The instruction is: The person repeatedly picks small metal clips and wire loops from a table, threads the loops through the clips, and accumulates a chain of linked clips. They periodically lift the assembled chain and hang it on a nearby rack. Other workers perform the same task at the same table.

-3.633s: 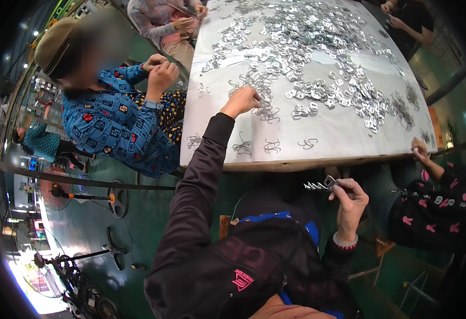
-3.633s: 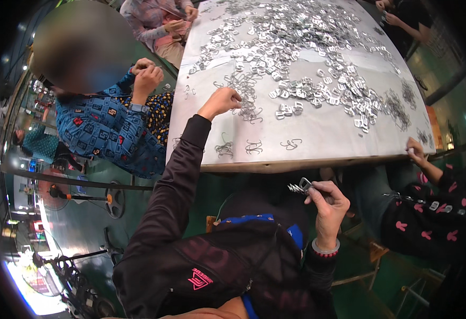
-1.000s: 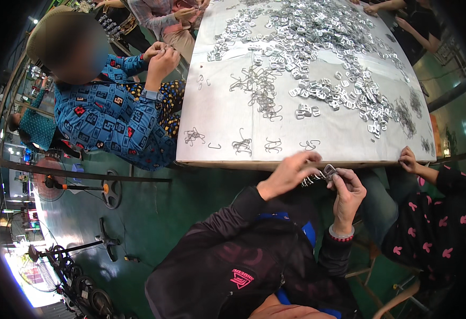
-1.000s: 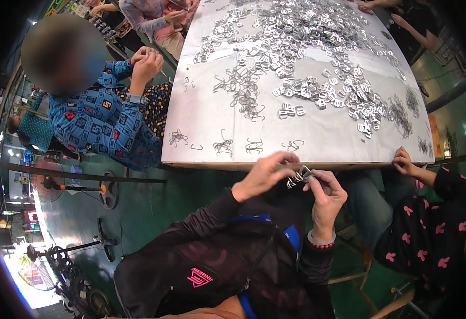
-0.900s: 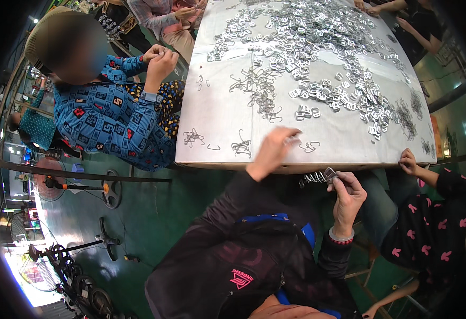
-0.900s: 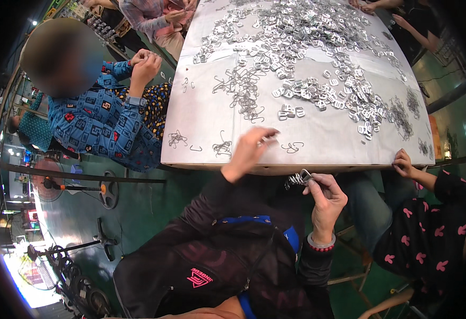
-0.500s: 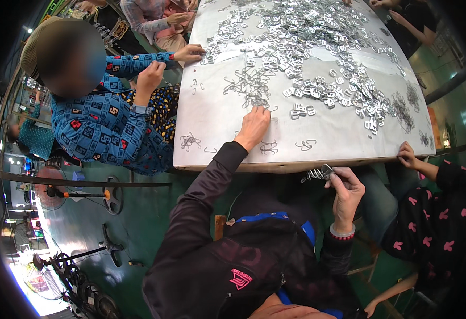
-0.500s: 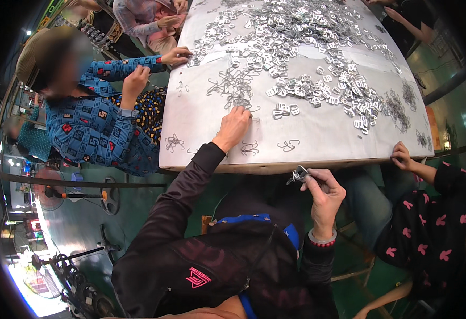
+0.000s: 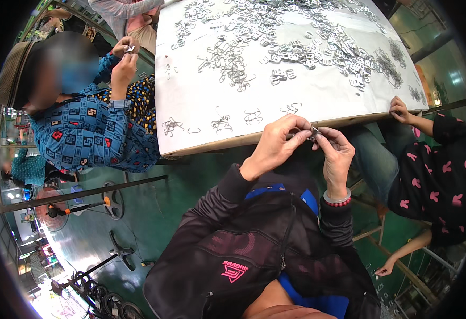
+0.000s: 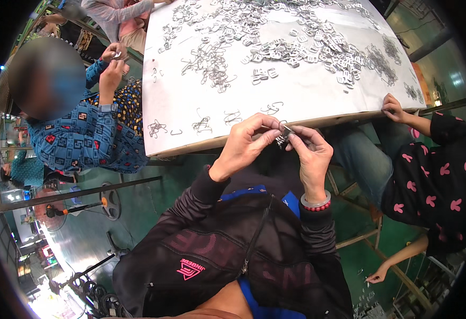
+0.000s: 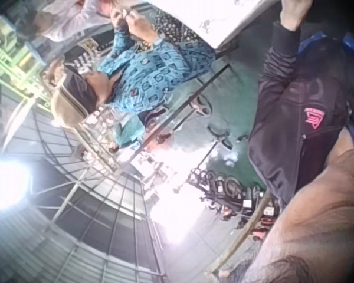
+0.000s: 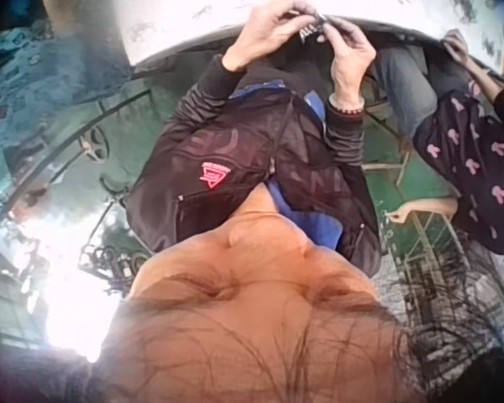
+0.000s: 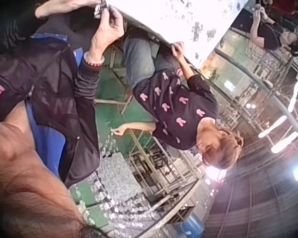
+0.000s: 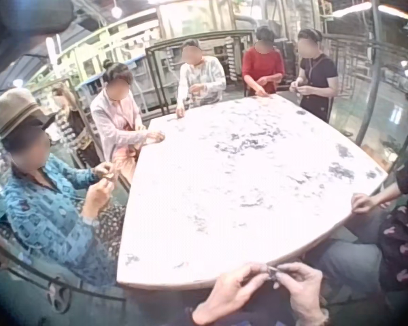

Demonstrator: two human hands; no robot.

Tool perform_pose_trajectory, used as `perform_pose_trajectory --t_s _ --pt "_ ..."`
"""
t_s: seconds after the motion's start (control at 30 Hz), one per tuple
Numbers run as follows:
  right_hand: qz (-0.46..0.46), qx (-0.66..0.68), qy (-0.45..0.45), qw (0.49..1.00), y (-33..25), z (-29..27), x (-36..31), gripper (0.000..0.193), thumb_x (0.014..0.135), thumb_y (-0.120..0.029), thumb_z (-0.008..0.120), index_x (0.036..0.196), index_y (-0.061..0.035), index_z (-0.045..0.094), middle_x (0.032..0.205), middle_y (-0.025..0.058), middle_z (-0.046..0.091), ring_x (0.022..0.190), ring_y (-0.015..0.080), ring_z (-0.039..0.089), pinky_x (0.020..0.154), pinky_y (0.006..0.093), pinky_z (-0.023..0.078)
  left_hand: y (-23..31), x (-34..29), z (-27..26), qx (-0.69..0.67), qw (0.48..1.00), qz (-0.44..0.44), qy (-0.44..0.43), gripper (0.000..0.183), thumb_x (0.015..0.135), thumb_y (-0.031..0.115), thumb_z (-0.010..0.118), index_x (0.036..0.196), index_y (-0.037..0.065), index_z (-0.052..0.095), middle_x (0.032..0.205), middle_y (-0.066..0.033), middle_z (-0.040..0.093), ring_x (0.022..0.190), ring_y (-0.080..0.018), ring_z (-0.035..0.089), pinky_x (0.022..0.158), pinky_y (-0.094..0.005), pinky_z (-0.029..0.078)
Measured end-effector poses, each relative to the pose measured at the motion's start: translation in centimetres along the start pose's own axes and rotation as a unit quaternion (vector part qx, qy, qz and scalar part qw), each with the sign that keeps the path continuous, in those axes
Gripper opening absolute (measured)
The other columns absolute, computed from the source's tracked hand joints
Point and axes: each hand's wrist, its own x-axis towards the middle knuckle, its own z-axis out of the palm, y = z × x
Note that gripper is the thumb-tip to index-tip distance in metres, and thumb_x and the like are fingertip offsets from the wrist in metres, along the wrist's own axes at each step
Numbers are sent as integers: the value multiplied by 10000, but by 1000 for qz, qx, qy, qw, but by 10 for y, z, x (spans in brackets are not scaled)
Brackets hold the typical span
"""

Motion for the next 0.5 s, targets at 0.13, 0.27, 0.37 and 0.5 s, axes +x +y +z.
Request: perform_pose_trajectory --t_s 0.13,0.27,0.37,0.5 --pt "-2 3 -1 1000 2 -2 -2 139 831 85 648 969 70 647 895 95 659 737 131 626 635 231 528 -6 -1 6 137 987 88 13 133 830 72 677 949 15 658 1082 -108 585 1007 -235 577 864 -330 469" --pt "-38 -27 -31 998 3 2 -3 131 836 107 623 962 71 635 977 99 624 771 139 624 645 238 536 -15 1 8 173 974 141 34 128 833 65 670 944 12 637 1083 -112 592 998 -241 585 853 -332 473" --pt "-57 -49 -70 995 -1 2 -1 127 848 112 601 968 75 624 1033 114 586 773 147 617 641 239 536 -17 3 5 115 984 139 16 140 841 49 660 970 11 620 1065 -117 610 977 -239 600 842 -332 480" --pt "-37 -92 -81 992 -8 -8 30 129 903 23 578 1011 46 646 932 102 625 731 129 613 647 255 525 -19 3 0 83 990 107 -30 109 895 32 611 995 -8 602 990 -103 659 899 -192 645 795 -303 509"
